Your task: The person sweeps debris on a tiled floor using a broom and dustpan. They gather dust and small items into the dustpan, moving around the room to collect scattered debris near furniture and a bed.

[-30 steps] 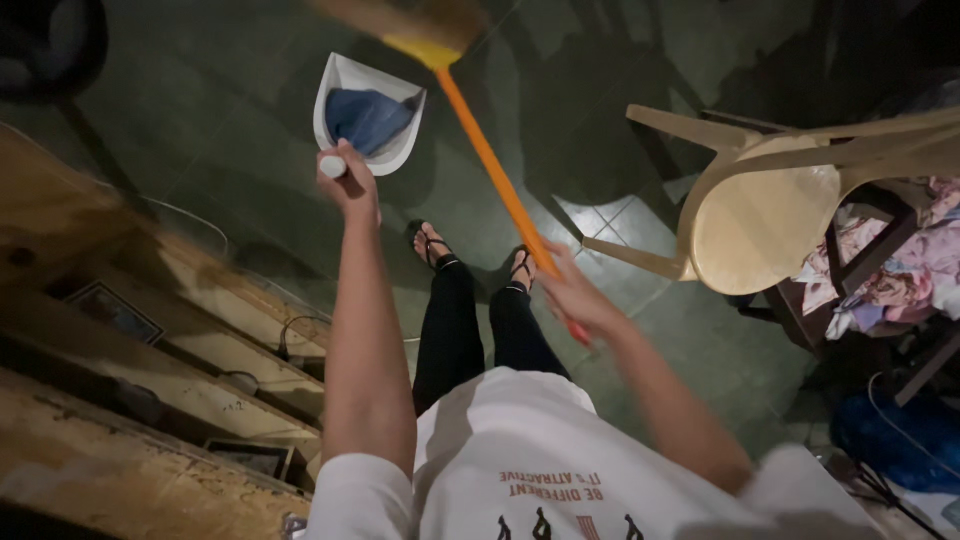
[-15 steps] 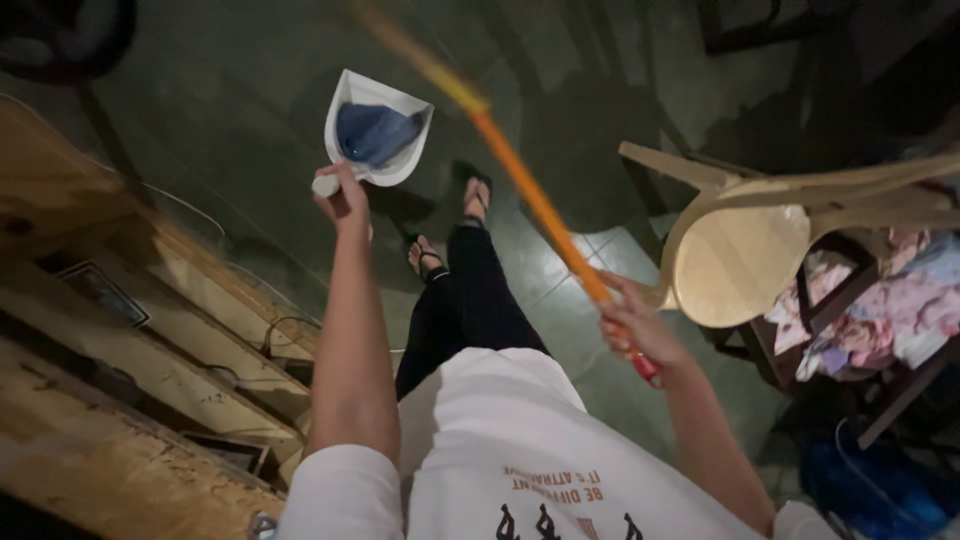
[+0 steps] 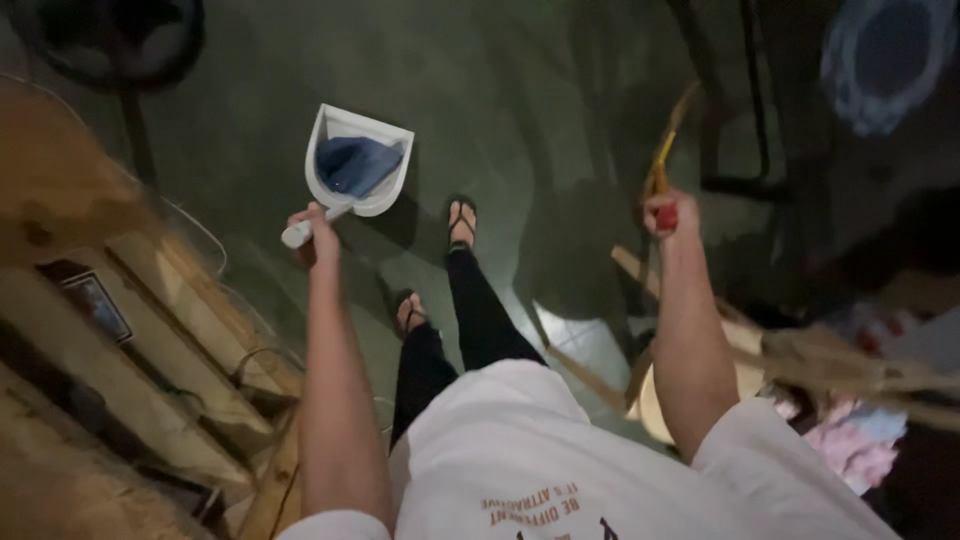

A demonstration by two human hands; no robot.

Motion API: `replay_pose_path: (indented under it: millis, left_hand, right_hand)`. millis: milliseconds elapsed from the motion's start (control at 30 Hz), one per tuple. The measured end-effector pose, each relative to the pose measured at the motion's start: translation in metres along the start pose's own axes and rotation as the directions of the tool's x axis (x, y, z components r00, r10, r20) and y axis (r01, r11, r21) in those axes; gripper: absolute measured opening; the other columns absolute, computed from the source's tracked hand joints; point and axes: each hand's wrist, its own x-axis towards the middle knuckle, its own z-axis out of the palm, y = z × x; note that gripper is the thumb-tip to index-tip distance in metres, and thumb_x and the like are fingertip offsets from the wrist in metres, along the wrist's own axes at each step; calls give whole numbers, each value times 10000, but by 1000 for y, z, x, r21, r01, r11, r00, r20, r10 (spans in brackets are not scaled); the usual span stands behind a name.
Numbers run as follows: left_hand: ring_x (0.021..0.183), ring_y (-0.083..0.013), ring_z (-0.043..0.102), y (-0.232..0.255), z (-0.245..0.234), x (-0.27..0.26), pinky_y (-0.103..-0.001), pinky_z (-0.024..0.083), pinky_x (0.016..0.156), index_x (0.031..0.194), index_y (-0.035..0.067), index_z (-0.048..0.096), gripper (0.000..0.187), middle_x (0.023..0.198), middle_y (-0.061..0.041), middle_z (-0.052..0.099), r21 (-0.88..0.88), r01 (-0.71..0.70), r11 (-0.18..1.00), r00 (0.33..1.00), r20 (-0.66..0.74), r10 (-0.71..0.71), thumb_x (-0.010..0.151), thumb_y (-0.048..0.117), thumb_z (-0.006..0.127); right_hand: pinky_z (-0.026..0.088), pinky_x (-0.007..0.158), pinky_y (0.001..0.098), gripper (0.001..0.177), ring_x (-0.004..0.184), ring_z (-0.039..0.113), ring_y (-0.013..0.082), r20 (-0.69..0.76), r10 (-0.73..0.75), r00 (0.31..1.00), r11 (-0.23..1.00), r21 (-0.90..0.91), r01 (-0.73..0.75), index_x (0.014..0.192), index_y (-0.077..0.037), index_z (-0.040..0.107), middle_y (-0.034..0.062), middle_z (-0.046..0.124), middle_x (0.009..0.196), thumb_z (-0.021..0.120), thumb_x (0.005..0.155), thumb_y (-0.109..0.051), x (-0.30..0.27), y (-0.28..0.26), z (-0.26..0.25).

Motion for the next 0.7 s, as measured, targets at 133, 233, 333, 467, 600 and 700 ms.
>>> replay_pose_path:
  millis: [133, 233, 333, 467, 600, 700]
  left_hand:
    - [878, -149, 643, 21, 20, 10, -341, 531, 815, 958, 117, 624, 321, 944, -26, 717, -144, 75, 987, 995, -57, -84, 973, 432, 687]
    - [860, -156, 622, 55, 34, 11, -337, 525, 799, 960, 102, 599, 333, 922, -34, 691, -188, 110, 976, 988, -89, -129, 992, 422, 686]
    - [840, -147, 617, 74, 44, 10, -334, 505, 772, 968, 117, 592, 306, 908, -15, 674, -49, 158, 986, 982, -95, -162, 999, 414, 657]
    - [833, -147, 580, 80, 52, 13, -335, 519, 761, 941, 102, 600, 306, 894, -23, 656, -270, 172, 947, 962, -163, -221, 979, 391, 691]
    - [829, -151, 576, 83, 45, 12, -333, 513, 778, 933, 93, 592, 314, 881, -31, 650, -208, 140, 968, 965, -191, -181, 1005, 385, 683]
    - [824, -145, 593, 88, 47, 17, -323, 516, 769, 933, 96, 580, 301, 879, -20, 653, -226, 161, 961, 963, -178, -203, 995, 375, 673]
  right_hand:
    - [320, 363, 271, 249, 465, 473, 85, 167, 112, 980, 988, -122, -92, 819, -179, 483, -66, 449, 601, 451, 1061, -232, 96, -41, 87]
    - [343, 345, 281, 156, 428, 454, 108, 119, 120, 986, 945, -318, -76, 948, -188, 394, -27, 446, 586, 495, 1055, -240, 162, -25, 168]
    - [408, 362, 299, 301, 434, 472, 125, 21, 0, 1000, 823, -568, 11, 1256, -162, 362, 27, 492, 632, 545, 1019, -199, 197, 30, 240]
    - [518, 498, 349, 552, 594, 583, 174, 180, -3, 984, 488, -858, 159, 1425, -202, 197, 106, 582, 839, 565, 1016, -241, 191, 119, 282]
    - [531, 821, 402, 776, 980, 636, 241, 189, 191, 963, 268, -954, 134, 1576, -134, -54, 194, 587, 1225, 473, 1023, -270, 88, 193, 234]
    - [548, 682, 393, 715, 781, 657, 221, 247, 328, 912, 204, -961, 187, 1586, -168, 66, 154, 670, 1007, 488, 1015, -259, -17, 188, 190]
